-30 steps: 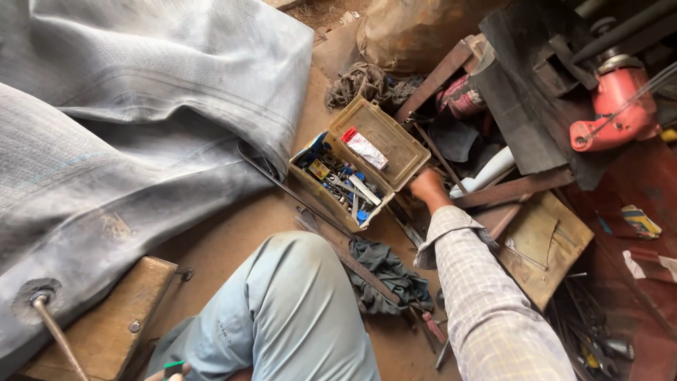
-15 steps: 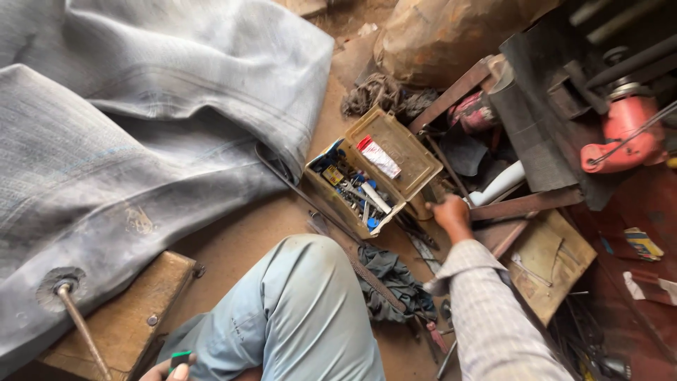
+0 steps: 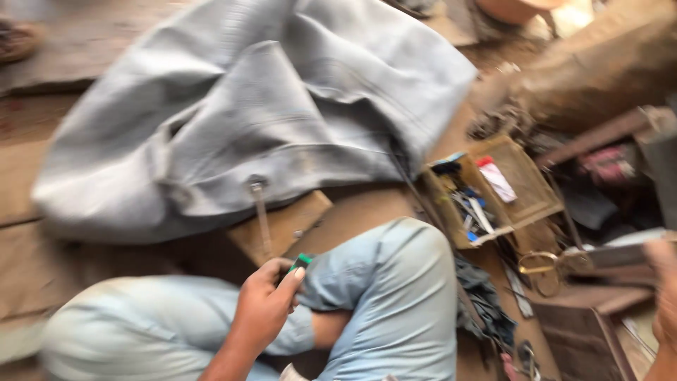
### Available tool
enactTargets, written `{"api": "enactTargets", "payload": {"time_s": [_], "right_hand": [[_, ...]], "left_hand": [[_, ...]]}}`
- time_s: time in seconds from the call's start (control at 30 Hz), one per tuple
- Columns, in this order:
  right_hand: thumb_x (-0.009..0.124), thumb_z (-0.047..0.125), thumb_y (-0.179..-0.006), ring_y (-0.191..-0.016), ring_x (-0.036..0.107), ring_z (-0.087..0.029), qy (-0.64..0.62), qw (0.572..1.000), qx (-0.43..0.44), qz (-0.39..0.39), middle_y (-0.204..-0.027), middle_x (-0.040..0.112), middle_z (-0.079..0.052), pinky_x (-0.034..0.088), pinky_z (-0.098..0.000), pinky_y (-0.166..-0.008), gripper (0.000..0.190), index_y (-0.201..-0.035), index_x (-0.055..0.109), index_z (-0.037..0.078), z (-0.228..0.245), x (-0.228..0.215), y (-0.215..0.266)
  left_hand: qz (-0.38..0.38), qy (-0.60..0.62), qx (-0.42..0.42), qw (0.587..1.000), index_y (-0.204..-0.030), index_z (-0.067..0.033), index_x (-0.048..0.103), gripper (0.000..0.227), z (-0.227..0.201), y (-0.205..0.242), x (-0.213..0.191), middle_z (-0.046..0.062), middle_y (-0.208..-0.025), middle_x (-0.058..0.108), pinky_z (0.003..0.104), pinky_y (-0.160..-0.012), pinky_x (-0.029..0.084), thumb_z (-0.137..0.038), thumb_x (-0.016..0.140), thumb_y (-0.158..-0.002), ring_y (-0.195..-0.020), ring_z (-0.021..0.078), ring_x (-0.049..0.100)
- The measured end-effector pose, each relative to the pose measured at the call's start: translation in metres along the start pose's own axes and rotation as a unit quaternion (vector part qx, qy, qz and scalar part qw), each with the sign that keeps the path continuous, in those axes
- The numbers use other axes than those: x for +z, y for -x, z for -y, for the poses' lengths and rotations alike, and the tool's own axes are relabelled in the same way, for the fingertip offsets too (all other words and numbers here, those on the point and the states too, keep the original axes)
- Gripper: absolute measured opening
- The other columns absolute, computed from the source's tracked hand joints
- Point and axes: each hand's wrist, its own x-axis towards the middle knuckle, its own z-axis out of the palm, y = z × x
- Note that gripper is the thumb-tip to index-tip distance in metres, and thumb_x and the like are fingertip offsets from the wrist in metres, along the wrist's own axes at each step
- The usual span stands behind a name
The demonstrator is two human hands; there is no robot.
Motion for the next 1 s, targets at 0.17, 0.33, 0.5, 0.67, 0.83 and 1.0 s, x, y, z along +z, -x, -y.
{"api": "enactTargets", "payload": {"time_s": [0.17, 0.33, 0.5, 0.67, 0.83, 1.0], "right_hand": [[0.048, 0.038, -0.107, -0.081, 0.073, -0.019, -0.076, 0.984, -0.137, 0.08, -0.097, 0.074, -0.002, 0.053, -0.0429, -0.05, 0.031, -0.11, 0.068, 0.014, 0.132, 0.132, 0.057], [0.05, 0.024, -0.103, -0.06, 0.066, -0.007, 0.26, 0.841, -0.396, 0.261, -0.08, 0.07, 0.001, 0.055, -0.0274, -0.054, 0.027, -0.107, 0.07, 0.007, 0.157, 0.238, 0.092], [0.067, 0.031, -0.095, -0.083, 0.068, -0.024, 0.227, 0.876, -0.186, 0.383, -0.092, 0.074, -0.009, 0.054, -0.0355, -0.071, 0.033, -0.124, 0.071, 0.016, 0.16, 0.331, 0.155], [0.072, 0.03, -0.086, -0.103, 0.068, -0.034, 0.343, 0.832, -0.346, 0.266, -0.109, 0.074, -0.013, 0.053, -0.0424, -0.088, 0.031, -0.111, 0.076, 0.011, 0.166, 0.323, 0.172], [0.073, 0.026, -0.087, -0.104, 0.069, -0.03, 0.297, 0.859, -0.35, 0.227, -0.109, 0.074, -0.012, 0.053, -0.0401, -0.09, 0.028, -0.108, 0.076, 0.007, 0.182, 0.301, 0.198], [0.076, 0.011, -0.089, -0.09, 0.074, -0.02, 0.026, 0.901, -0.292, 0.321, -0.1, 0.076, -0.009, 0.059, -0.0295, -0.078, 0.018, -0.105, 0.077, 0.004, 0.191, 0.313, 0.242]], "left_hand": [[-0.022, 0.02, 0.043, 0.999, -0.098, -0.0013, 0.072, 0.019, -0.002, 0.016, -0.025, 0.003, -0.072, 0.07, 0.026, -0.055, 0.048, -0.018, 0.065, -0.092, -0.059, 0.009, 0.057], [-0.039, 0.012, 0.08, 0.996, -0.093, -0.0019, 0.072, 0.017, 0.001, 0.028, -0.038, 0.002, -0.068, 0.069, 0.024, -0.055, 0.046, -0.016, 0.064, -0.092, -0.059, 0.007, 0.055], [-0.049, 0.021, 0.088, 0.995, -0.087, -0.0027, 0.073, 0.019, 0.007, 0.038, -0.046, -0.001, -0.063, 0.061, 0.024, -0.052, 0.043, -0.019, 0.067, -0.092, -0.056, 0.0053, 0.051], [-0.026, 0.045, 0.076, 0.996, -0.085, -0.0019, 0.073, 0.023, 0.009, 0.044, -0.051, -0.002, -0.061, 0.058, 0.025, -0.05, 0.039, -0.023, 0.07, -0.094, -0.055, 0.0059, 0.047], [0.03, 0.102, 0.078, 0.991, -0.092, -0.0025, 0.076, 0.022, 0.015, 0.037, -0.046, -0.001, -0.064, 0.06, 0.023, -0.052, 0.041, -0.023, 0.07, -0.094, -0.057, 0.0054, 0.049], [0.069, 0.123, 0.053, 0.989, -0.101, -0.0043, 0.076, 0.02, 0.011, 0.041, -0.036, 0.002, -0.07, 0.07, 0.022, -0.054, 0.045, -0.02, 0.066, -0.094, -0.058, 0.007, 0.054]]}}
